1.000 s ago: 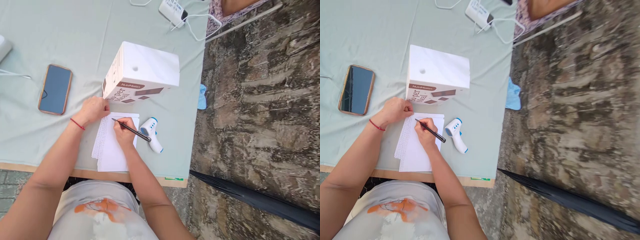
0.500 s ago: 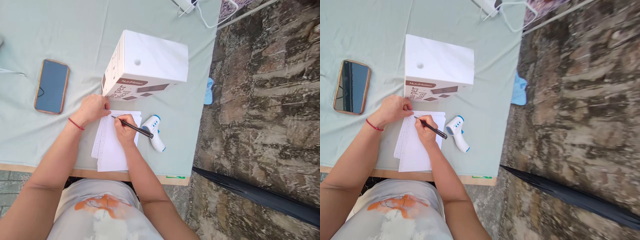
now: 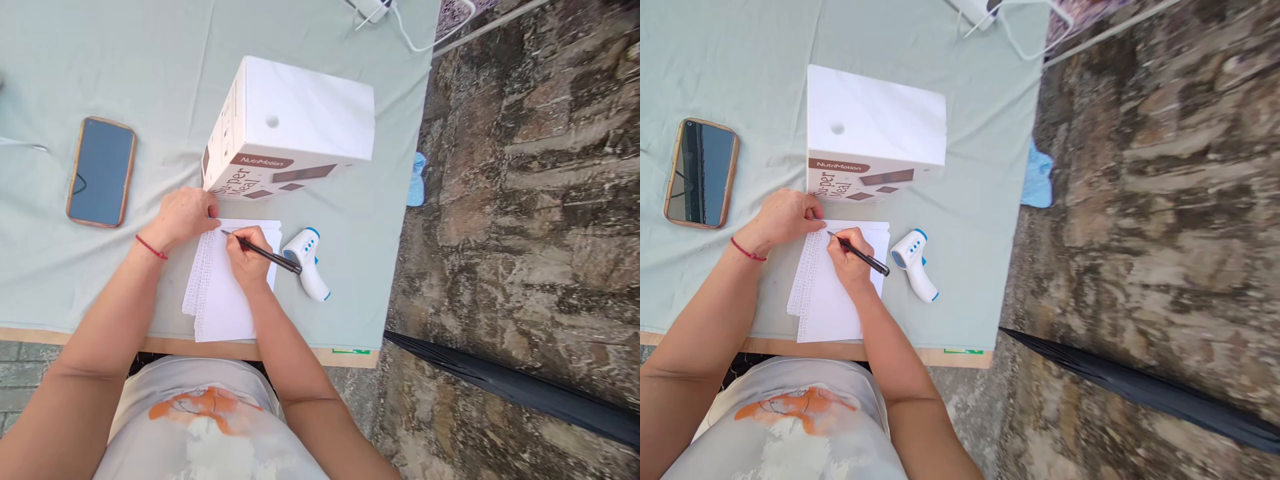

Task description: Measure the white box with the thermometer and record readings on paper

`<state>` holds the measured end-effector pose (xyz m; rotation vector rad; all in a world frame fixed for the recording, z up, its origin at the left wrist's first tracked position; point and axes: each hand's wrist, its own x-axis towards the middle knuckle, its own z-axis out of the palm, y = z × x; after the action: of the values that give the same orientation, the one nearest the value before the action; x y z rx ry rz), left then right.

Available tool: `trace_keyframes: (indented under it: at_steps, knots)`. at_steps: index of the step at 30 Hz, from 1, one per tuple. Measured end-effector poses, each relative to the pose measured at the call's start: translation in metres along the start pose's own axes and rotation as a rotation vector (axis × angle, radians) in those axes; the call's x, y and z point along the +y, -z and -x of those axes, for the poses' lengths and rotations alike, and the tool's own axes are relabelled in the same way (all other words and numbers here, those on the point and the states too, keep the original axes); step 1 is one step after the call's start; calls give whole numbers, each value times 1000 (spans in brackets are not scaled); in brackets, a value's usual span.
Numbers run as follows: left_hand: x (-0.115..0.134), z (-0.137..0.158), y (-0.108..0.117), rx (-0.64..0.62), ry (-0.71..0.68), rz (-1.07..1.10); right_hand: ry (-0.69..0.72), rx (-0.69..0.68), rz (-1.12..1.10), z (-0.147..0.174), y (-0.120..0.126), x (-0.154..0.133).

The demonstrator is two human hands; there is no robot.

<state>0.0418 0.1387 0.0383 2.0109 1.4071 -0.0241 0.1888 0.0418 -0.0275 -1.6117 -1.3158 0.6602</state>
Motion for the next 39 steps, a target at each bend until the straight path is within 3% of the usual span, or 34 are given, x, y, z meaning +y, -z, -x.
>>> trace_keyframes:
  at_steps: [13, 27, 39]
  knots:
    - [-2, 0, 0, -20, -23, -36, 33, 65, 15, 0, -2, 4]
    - [-1, -1, 0, -35, -14, -83, -24, 28, -25, -1, -2, 3]
    - [1, 0, 2, -45, -17, -99, 25, 52, -44, -1, -3, 4]
